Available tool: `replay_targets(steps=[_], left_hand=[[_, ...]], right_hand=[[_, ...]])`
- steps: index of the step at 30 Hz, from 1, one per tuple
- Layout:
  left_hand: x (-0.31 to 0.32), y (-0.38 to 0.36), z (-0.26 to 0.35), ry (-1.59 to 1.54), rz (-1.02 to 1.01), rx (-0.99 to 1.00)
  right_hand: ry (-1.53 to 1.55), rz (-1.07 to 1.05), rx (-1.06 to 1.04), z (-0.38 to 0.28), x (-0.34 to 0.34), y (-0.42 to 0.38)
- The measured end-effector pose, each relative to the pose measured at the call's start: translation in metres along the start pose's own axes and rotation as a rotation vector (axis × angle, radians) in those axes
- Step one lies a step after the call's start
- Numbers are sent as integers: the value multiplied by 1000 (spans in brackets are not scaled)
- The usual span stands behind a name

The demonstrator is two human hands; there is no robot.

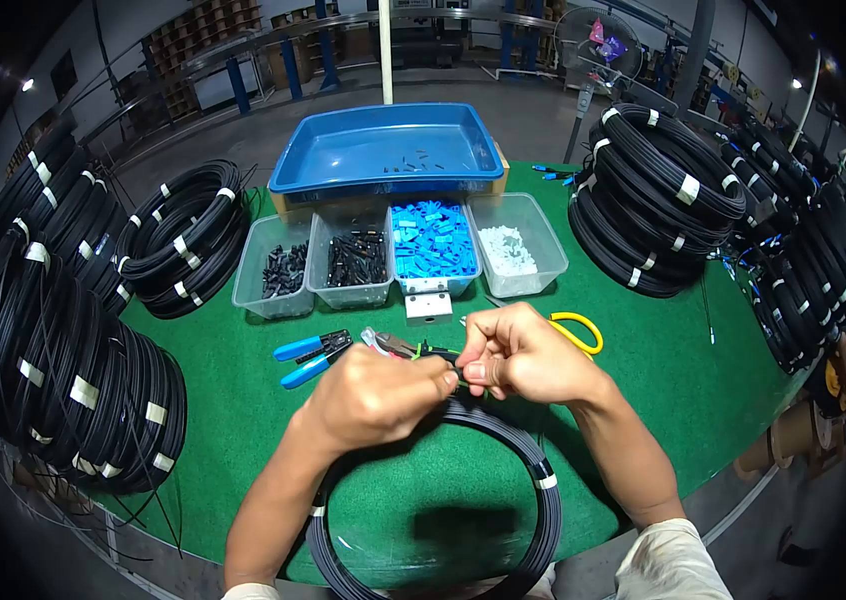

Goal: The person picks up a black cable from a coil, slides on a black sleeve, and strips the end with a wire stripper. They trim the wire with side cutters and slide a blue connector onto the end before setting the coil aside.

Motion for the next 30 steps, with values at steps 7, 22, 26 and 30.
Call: replay_targets(steps=[7,22,26,30], left_hand=[[13,-31,-66,-1012,205,-915],[-15,-8,-25,-271,183,-224],[-14,-14,-34,-456,279,-454],[-5,-21,-50,-703,350,-613]], right_hand=[[-1037,438,-1183,-90,47,-59],[-109,73,-245,-32,9,-9],[-845,392,-937,-89,27,-50],[-1061,529,-1054,-92,36,-58]])
Point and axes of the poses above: each hand's wrist, its own y-axis towards the middle knuckle, its own x-axis out of the palm, z = x × y, the point moved 10 cm from there along y, towards the middle knuckle, and after that the axes turned 2 degrees about y, right-handed, at the moved point
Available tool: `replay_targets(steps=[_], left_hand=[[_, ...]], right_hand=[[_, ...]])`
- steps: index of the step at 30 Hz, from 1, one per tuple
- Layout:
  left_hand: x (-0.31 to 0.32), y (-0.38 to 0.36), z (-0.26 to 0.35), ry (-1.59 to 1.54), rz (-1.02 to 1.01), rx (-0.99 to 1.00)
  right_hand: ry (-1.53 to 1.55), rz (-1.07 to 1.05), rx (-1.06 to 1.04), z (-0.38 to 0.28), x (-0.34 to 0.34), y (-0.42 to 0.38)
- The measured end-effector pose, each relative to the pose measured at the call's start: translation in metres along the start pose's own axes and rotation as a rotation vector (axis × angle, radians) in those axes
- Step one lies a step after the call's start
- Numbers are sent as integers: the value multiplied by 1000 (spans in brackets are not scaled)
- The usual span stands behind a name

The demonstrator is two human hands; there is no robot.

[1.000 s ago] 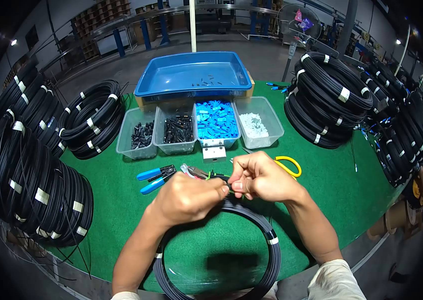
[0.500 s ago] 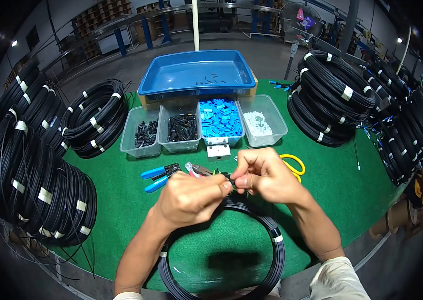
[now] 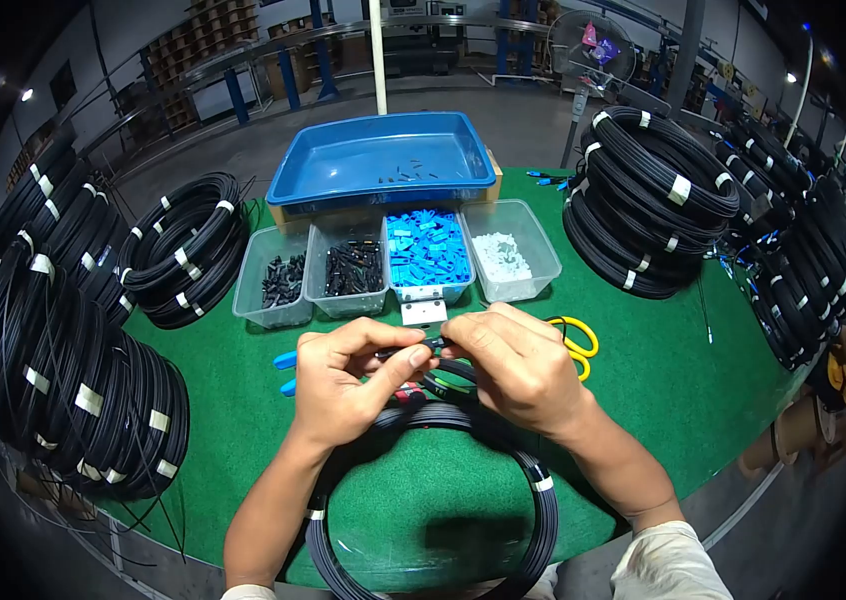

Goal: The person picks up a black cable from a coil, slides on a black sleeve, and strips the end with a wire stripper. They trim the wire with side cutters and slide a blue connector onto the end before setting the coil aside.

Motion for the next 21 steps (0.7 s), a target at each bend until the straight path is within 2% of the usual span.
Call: replay_targets(steps=[2,3,5,9,13,15,16,17,18,19,21], left_hand=[[-1,0,-2,-48,-21,-4],[-2,1,0,-47,-21,-5],[2,-1,-13,-277,-72,-227],[2,-2,-16,-305,-12,-306],[7,-8,-3,-143,-20,-113],[10,-8,27,197,-65,134],[7,-6,28,199,-65,133],[12,-8,47,424,-82,347],[21,-16,63,646,-100,560],[30,-22,66,780,-172,654],[42,-30,59,825,-279,749]], right_hand=[[-97,90,-143,-10,-2,-3],[-96,90,-142,-9,1,-4],[-62,161,-236,-15,-3,-7],[-128,181,-243,-10,2,-12],[-109,128,-217,-13,3,-14],[-94,123,-204,-14,1,-14],[-5,83,-112,-6,3,-10],[85,43,-20,0,4,-8],[163,-48,191,14,10,-5],[402,-235,505,33,25,-9],[605,-496,843,53,48,-33]])
Point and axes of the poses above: each hand's wrist, its own y-axis towards the middle knuckle, its own x-axis out of the palm, z = x × y, the point moved 10 cm from there along y, towards the middle knuckle, and after that the axes turned 2 degrees about y, right-handed, at the moved point
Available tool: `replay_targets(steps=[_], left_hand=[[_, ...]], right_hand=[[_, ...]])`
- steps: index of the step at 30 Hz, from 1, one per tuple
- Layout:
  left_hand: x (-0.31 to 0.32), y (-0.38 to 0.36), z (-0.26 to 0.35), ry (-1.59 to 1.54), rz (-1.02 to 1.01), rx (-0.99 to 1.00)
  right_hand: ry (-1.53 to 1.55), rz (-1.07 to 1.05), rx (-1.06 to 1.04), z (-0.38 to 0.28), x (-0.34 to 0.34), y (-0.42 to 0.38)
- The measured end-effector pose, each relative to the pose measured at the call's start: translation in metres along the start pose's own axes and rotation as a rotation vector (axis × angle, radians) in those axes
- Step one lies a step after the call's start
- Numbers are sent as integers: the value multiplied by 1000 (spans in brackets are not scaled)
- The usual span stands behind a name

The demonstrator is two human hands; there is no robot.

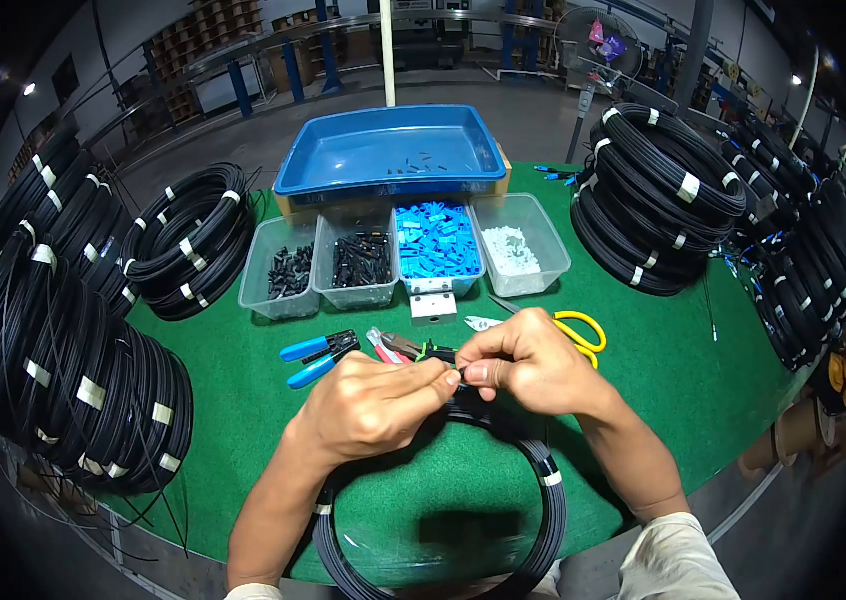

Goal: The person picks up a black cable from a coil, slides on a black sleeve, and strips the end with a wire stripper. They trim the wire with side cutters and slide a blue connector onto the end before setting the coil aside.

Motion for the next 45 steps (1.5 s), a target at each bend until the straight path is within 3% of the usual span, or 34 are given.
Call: replay_targets(steps=[2,4,5,6,8,12,14,15,16,18,19,20,22,23,26,27,28,30,32,34,36,38,40,42,44,45], left_hand=[[2,-2,-4,15,-47,-5],[-2,-11,-49,-357,91,-420],[17,-32,-71,-843,143,-858],[21,-35,-74,-1054,147,-1012],[24,-37,-70,-1155,159,-1078],[22,-31,-55,-1041,205,-972],[2,-19,-47,-589,130,-721],[-8,-9,-39,-452,160,-602],[-6,-9,-38,-455,158,-603],[3,-7,-29,-278,69,-509],[5,-5,-25,-210,70,-456],[8,-6,-28,-209,73,-454],[6,-11,-38,-259,172,-489],[4,-15,-48,-283,202,-566],[13,-37,-74,-701,328,-943],[11,-38,-72,-714,380,-963],[13,-37,-70,-715,370,-958],[-13,-17,-38,-181,357,-575],[-19,-7,-11,75,390,-331],[-16,-6,6,198,378,-129],[-11,-8,8,215,349,-69],[-1,-6,18,287,278,46],[0,-5,-10,170,189,-232],[-5,-12,-44,-98,227,-519],[3,-33,-70,-492,356,-861],[3,-32,-68,-528,347,-891]], right_hand=[[-29,-68,-8,11,9,3],[-426,327,-685,-48,-2,-21],[-633,380,-860,-59,8,-33],[-732,480,-954,-67,12,-42],[-701,616,-1078,-69,12,-54],[-722,625,-1069,-69,11,-62],[-589,478,-851,-63,5,-46],[-479,429,-699,-61,-1,-37],[-479,430,-696,-68,-4,-38],[-113,52,4,-9,2,-5],[-28,-3,101,8,7,0],[-31,-2,99,10,6,-1],[-276,126,-138,-18,-3,-4],[-242,240,-246,-28,-7,-10],[-621,511,-761,-58,8,-35],[-699,579,-867,-64,13,-41],[-699,590,-863,-63,11,-43],[-825,605,-895,-67,18,-48],[-763,599,-840,-67,18,-48],[-284,486,-569,-42,1,-27],[195,151,5,7,7,0],[365,-45,53,27,16,7],[290,-27,1,24,14,9],[-244,332,-556,-39,-6,-13],[-666,481,-800,-61,9,-34],[-725,539,-860,-65,11,-40]])
Point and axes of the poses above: each hand's wrist, its own y-axis towards the middle knuckle, its own x-axis out of the palm, z = x × y, the point moved 10 cm from there along y, towards the middle knuckle, and after that the axes turned 2 degrees about y, right-handed, at the moved point
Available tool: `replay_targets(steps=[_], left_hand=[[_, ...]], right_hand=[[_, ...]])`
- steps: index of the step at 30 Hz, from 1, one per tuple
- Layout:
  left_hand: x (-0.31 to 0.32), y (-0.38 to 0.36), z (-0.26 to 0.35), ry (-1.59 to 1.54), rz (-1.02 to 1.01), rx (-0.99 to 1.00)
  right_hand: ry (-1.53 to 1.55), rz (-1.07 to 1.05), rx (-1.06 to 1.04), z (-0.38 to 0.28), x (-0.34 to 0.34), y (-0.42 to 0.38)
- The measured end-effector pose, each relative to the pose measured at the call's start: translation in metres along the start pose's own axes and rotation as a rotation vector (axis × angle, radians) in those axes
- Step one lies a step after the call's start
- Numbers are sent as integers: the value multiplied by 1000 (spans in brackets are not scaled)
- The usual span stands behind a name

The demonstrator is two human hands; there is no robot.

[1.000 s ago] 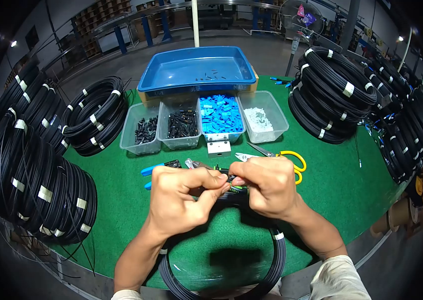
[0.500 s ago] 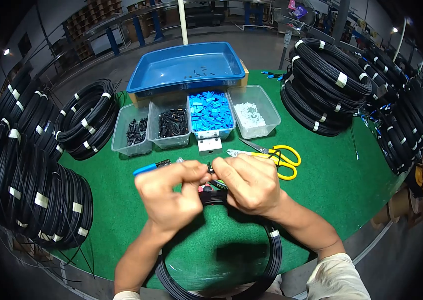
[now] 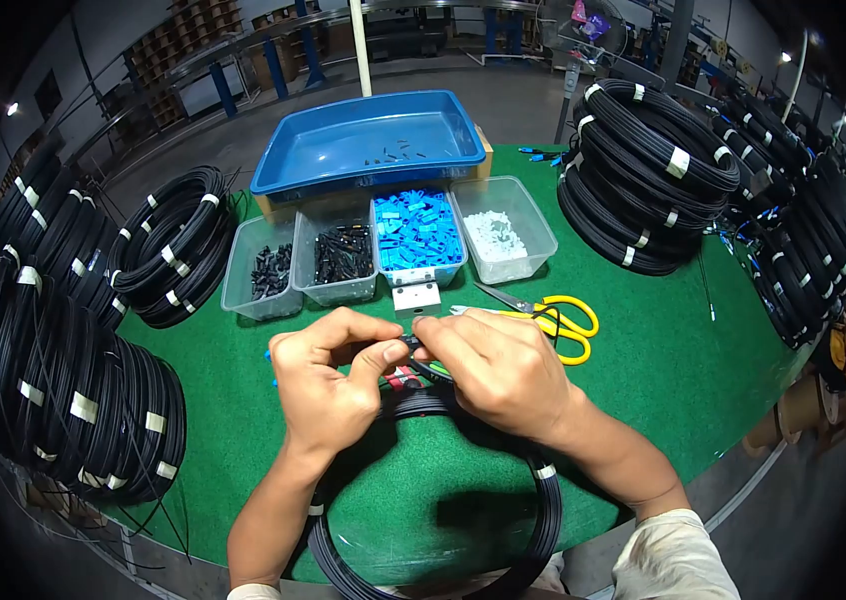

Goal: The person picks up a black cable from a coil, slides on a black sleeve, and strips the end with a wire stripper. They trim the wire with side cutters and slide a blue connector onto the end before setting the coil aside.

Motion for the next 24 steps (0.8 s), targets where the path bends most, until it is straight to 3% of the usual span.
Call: replay_targets(steps=[2,4,7,9,12,13,15,17,19,21,23,24], left_hand=[[1,-2,3,-21,-12,-42],[1,-5,18,-8,2,84],[5,-20,28,155,91,339],[4,-23,34,233,147,363],[11,-27,43,363,138,498],[11,-26,41,360,138,499],[27,-35,50,571,83,682],[31,-38,54,568,86,743],[30,-27,51,537,-23,638],[11,-15,28,343,48,398],[2,-5,15,224,37,173],[1,-5,17,226,39,173]], right_hand=[[-64,52,-56,-6,-2,-1],[-78,171,-148,-15,-10,-4],[-70,94,-70,-14,-9,-4],[-39,103,-15,-12,-7,-6],[243,112,293,15,1,-8],[240,111,294,17,-3,-6],[747,-356,956,59,54,-40],[882,-416,994,66,62,-45],[716,-457,890,61,48,-34],[523,-178,437,40,15,-5],[188,-102,133,15,3,1],[64,4,-28,3,-2,0]])
Point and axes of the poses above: each hand's wrist, its own y-axis towards the middle knuckle, its own x-axis out of the palm, z = x × y, the point moved 10 cm from there along y, towards the middle knuckle, and after that the axes turned 2 degrees about y, right-handed, at the moved point
